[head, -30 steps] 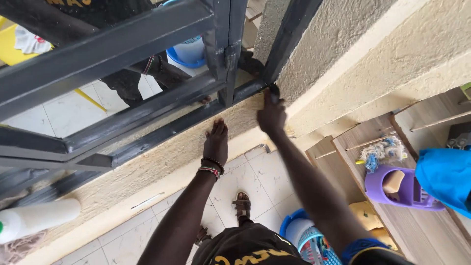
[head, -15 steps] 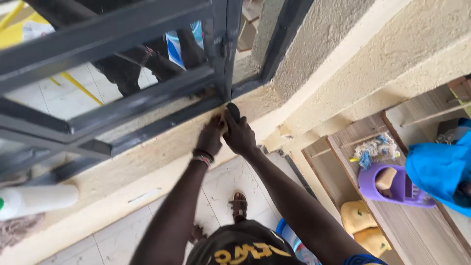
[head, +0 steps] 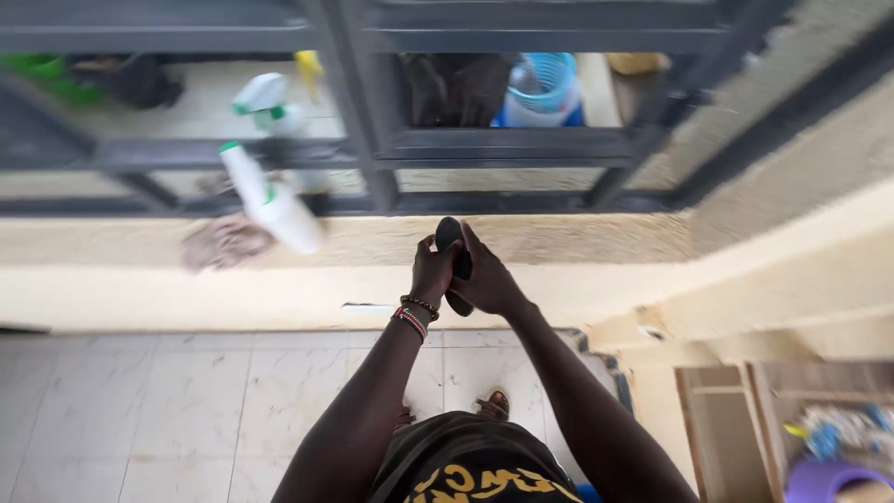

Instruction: Cleaning a window frame and the surrounding ledge using a spray bottle, a cloth, and a small brush.

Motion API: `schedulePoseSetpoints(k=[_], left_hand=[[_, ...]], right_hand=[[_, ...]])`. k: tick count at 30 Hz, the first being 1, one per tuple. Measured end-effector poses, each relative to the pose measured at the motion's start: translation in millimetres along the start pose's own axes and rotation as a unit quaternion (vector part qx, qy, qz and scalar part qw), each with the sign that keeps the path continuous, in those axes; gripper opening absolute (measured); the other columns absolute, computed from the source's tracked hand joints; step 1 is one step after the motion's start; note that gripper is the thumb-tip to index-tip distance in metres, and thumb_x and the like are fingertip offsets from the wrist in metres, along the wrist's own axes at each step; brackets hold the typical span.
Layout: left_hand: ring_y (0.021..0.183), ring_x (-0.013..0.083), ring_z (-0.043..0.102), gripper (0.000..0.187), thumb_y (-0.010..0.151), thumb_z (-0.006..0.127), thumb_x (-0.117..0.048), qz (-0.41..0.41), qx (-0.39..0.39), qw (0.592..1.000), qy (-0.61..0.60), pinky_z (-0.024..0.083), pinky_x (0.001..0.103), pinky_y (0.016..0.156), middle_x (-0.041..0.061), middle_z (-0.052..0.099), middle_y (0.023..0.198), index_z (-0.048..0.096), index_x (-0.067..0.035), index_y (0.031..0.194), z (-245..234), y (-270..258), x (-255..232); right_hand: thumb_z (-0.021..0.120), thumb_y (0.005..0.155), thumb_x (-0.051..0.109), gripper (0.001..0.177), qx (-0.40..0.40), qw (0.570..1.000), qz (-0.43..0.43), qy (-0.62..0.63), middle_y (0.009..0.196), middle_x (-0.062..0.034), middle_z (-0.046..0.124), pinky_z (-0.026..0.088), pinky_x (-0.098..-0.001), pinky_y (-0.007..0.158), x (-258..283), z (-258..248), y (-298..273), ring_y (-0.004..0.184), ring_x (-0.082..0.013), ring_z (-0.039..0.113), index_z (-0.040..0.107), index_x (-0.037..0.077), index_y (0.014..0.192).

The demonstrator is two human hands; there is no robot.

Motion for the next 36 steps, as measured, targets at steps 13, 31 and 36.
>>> schedulePoseSetpoints(k=[13, 31, 36], left_hand=[[0.094, 0.0202, 0.064, 0.062, 0.092, 0.071, -0.037, -0.051, -0.134, 0.967, -0.212, 0.053, 0.033, 0.078, 0.013, 0.069, 0.107, 0.056, 0.008, 0.131, -159, -18, 2], [0.107, 0.0277, 0.071, 0.093, 0.061, 0.088, -0.034, -0.011, 0.032, 0.991, 0.132, 0.059, 0.041, 0.094, 0.017, 0.07, 0.12, 0.049, 0.003, 0.137, -98, -63, -37], [0.118, 0.0393, 0.059, 0.086, 0.062, 0.087, -0.023, 0.155, 0.137, 0.934, 0.291, 0.052, 0.049, 0.096, 0.02, 0.057, 0.13, 0.054, -0.01, 0.14, -11, -84, -54]], right_hand=[[0.087, 0.078, 0.042, 0.099, -0.099, 0.964, -0.244, 0.013, 0.143, -0.0255, 0.05, 0.045, -0.0474, 0.106, 218, 101, 124, 0.131, -0.0401, 0.052, 0.036, 0.001, 0.152], [0.064, 0.099, 0.006, 0.045, -0.364, 0.784, -0.137, 0.485, 0.131, -0.0105, 0.062, 0.051, -0.0379, 0.106, 16, 13, 36, 0.122, -0.0196, 0.061, 0.05, 0.0, 0.141], [0.058, 0.092, 0.004, 0.031, -0.544, 0.721, -0.025, 0.428, 0.114, -0.011, 0.069, 0.051, -0.0353, 0.096, -61, -60, -57, 0.104, -0.0219, 0.066, 0.064, -0.003, 0.122]])
Point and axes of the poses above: each hand's wrist, its own y-axis towards the middle knuckle, its own z-axis out of the palm, x = y × z, the point moved 1 cm from there along y, towards the middle knuckle
